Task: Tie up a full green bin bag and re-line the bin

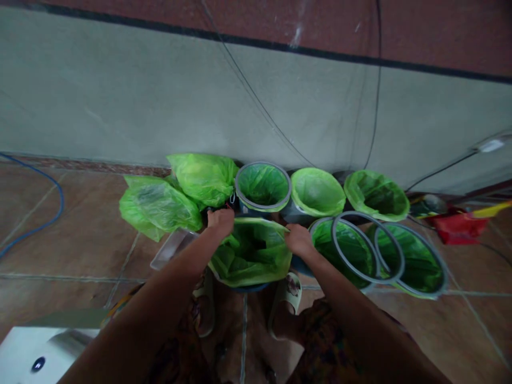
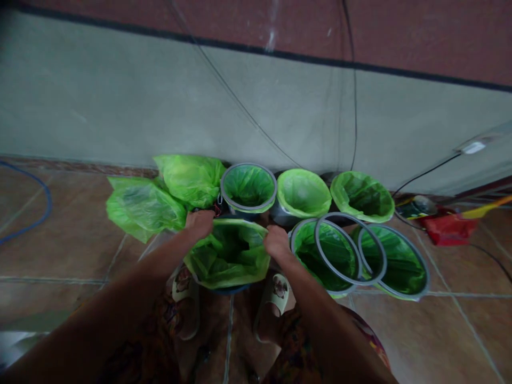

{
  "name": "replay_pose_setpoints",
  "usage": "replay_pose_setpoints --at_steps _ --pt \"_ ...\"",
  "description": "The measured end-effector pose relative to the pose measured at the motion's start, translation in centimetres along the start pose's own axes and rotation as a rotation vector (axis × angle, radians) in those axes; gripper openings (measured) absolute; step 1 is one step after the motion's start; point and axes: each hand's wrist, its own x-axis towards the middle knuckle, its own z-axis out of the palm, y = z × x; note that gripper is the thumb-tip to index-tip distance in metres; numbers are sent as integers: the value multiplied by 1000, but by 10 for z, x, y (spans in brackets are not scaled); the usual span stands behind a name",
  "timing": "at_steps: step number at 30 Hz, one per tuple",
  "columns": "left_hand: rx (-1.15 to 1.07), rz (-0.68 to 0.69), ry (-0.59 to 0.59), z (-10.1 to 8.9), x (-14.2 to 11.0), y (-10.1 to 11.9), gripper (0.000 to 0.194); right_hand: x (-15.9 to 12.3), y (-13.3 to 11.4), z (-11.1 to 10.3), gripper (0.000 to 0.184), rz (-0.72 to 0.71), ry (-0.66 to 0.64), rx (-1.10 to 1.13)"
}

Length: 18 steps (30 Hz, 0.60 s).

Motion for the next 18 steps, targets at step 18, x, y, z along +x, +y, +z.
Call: replay_pose_setpoints --at_steps 18 --pt "-89 339 141 11 14 4 32 29 -73 13 36 -447 143 25"
